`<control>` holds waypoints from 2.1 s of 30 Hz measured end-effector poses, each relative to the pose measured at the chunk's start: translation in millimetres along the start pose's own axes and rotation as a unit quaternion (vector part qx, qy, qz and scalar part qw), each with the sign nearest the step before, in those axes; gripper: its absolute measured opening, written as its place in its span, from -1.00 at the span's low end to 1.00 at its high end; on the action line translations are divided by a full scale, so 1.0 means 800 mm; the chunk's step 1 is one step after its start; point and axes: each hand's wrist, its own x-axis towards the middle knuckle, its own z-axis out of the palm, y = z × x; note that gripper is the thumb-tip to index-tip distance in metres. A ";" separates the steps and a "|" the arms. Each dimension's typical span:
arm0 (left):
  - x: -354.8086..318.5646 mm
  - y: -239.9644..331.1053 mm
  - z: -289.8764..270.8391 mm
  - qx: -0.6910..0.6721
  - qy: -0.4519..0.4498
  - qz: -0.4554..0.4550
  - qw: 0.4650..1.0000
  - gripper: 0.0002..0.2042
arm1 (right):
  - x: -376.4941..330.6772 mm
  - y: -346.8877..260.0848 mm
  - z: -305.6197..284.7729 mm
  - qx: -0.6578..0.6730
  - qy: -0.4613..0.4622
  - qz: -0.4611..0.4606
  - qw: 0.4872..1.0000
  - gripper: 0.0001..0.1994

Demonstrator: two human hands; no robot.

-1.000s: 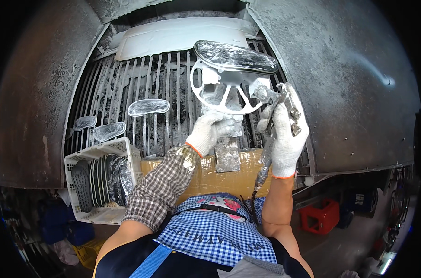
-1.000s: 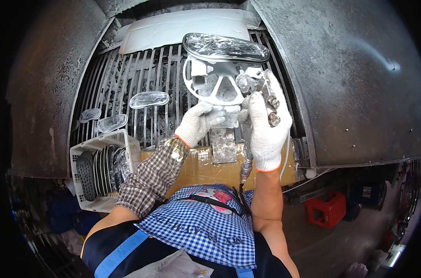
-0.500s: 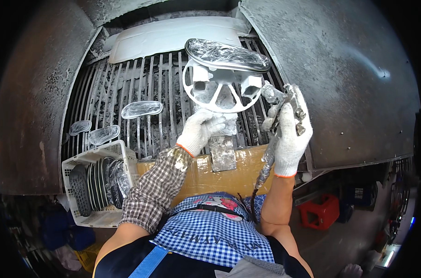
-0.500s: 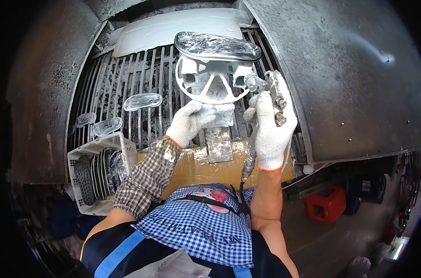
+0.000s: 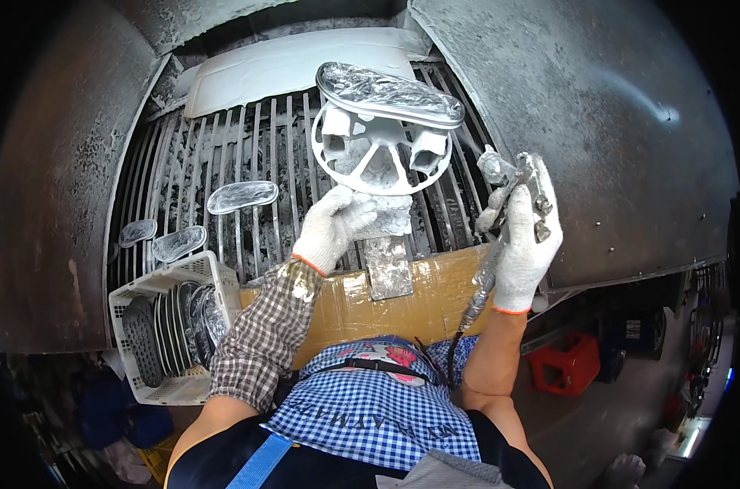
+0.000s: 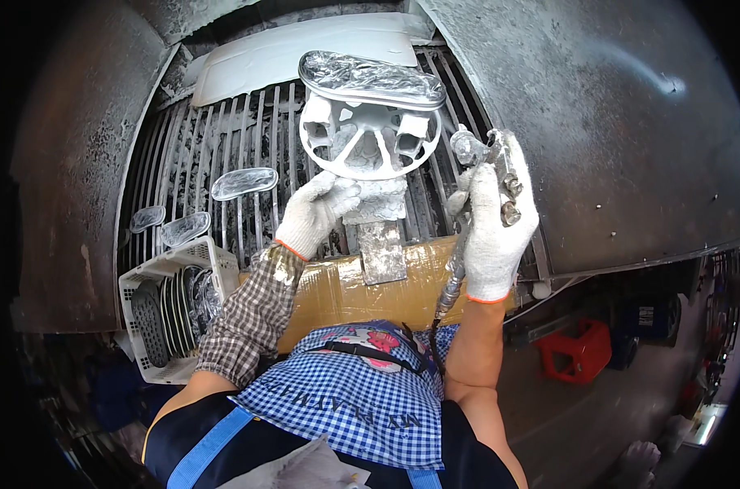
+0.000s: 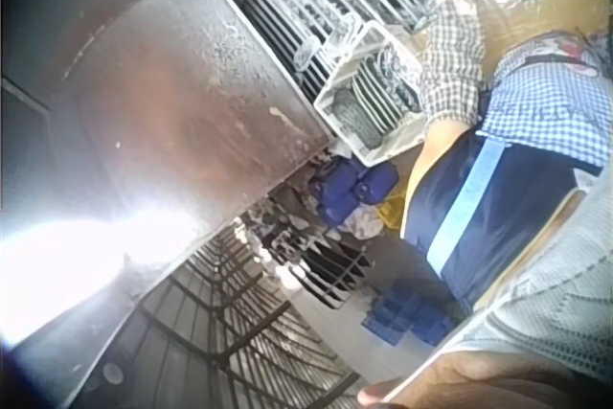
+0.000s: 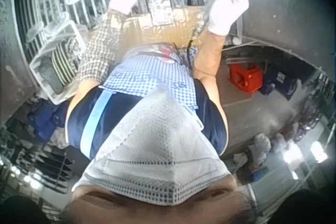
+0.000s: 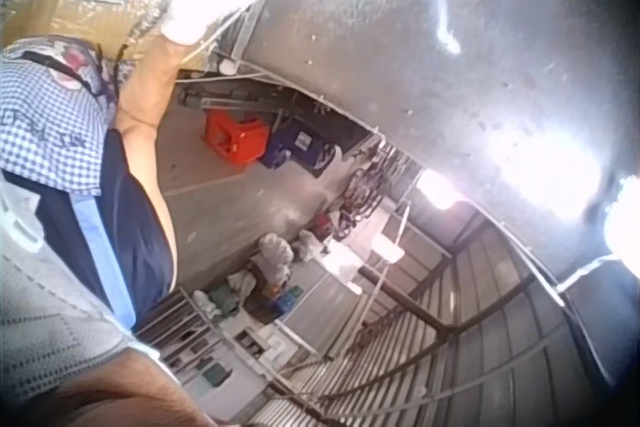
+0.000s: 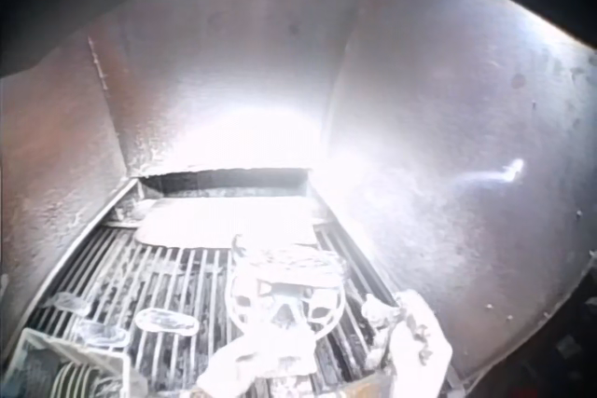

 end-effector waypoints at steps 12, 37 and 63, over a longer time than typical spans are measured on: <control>0.004 0.036 -0.023 -0.011 0.000 0.040 0.999 -0.60 | -0.031 -0.008 -0.004 0.073 -0.035 0.037 0.996 -0.51; -0.009 0.000 0.014 -0.033 -0.031 0.026 0.999 -0.49 | -0.019 -0.009 -0.029 0.072 -0.063 0.046 0.994 -0.50; 0.004 0.078 0.006 0.013 -0.006 0.095 0.995 -0.60 | 0.022 0.043 0.010 0.086 -0.069 -0.012 0.994 -0.53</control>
